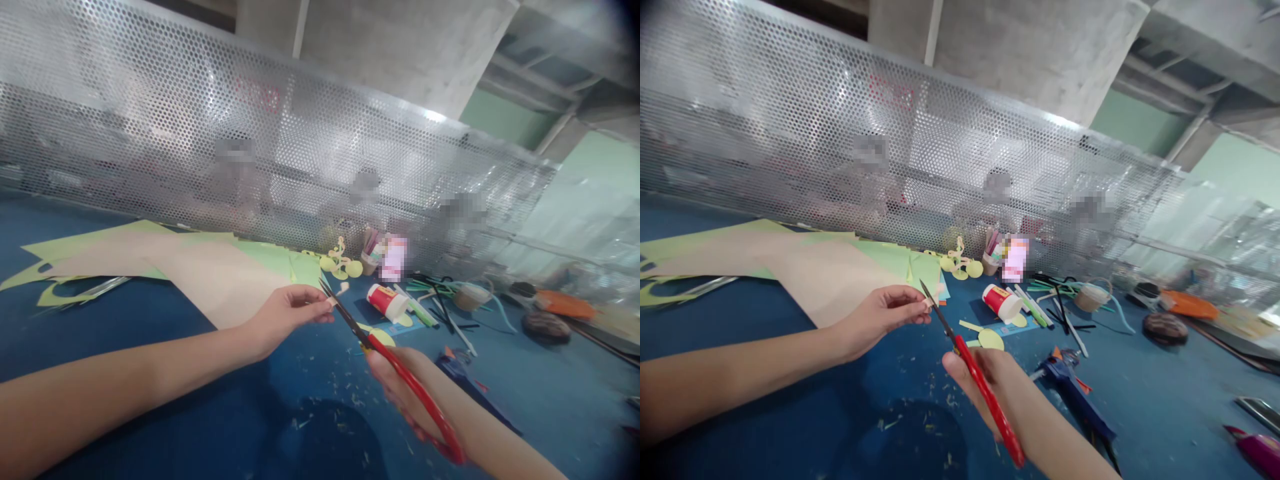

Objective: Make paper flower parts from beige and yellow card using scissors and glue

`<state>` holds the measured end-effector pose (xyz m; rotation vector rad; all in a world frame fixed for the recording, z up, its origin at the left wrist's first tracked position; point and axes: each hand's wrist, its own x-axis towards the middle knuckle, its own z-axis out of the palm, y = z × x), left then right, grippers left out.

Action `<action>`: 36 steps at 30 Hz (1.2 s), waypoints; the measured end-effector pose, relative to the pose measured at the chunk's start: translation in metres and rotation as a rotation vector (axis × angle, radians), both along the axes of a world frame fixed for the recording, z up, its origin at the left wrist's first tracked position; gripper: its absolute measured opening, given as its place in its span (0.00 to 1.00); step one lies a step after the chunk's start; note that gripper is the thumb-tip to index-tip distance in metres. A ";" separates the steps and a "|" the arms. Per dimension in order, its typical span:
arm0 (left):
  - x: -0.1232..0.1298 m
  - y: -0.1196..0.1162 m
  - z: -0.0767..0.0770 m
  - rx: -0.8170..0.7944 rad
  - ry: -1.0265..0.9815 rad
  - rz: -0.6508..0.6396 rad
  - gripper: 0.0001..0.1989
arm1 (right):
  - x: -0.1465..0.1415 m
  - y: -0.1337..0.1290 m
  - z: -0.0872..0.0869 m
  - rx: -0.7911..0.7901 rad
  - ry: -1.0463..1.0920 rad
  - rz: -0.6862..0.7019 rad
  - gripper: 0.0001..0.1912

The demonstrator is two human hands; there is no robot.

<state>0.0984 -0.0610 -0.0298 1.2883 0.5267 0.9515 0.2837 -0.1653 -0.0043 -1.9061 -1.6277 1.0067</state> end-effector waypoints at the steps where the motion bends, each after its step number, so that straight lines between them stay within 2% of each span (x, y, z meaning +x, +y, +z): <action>1: 0.000 0.000 0.000 0.005 0.003 0.002 0.10 | -0.001 0.000 0.001 -0.021 -0.014 -0.028 0.25; 3: -0.001 -0.001 0.001 0.031 0.012 0.012 0.10 | 0.001 0.004 0.002 -0.066 -0.020 -0.089 0.25; 5: -0.001 -0.002 0.002 0.070 0.032 0.013 0.10 | 0.009 0.012 -0.001 -0.039 -0.046 -0.104 0.25; 7: -0.001 -0.003 0.002 0.100 0.066 0.005 0.11 | 0.020 0.023 -0.006 0.124 -0.188 0.019 0.20; 10: 0.000 -0.003 0.000 0.083 0.093 0.003 0.12 | 0.030 0.039 -0.013 0.365 -0.548 -0.030 0.11; 12: 0.001 -0.003 -0.001 0.065 0.084 0.004 0.12 | 0.025 0.045 -0.012 0.488 -0.629 -0.053 0.12; 14: 0.001 -0.004 -0.002 0.061 0.074 -0.001 0.11 | 0.012 0.045 -0.006 0.547 -0.476 0.002 0.13; 17: 0.002 -0.005 -0.002 0.080 0.069 -0.013 0.10 | -0.011 0.041 0.005 0.424 0.013 0.139 0.13; 20: 0.001 -0.006 0.000 0.098 0.063 -0.038 0.09 | -0.022 0.039 0.007 0.395 0.259 0.099 0.12; 26: 0.002 -0.006 0.001 0.089 0.061 -0.120 0.11 | -0.017 0.039 -0.002 0.426 0.404 -0.025 0.11; 36: 0.005 -0.010 0.000 0.011 0.021 -0.072 0.10 | -0.014 0.034 -0.003 0.462 0.412 0.022 0.08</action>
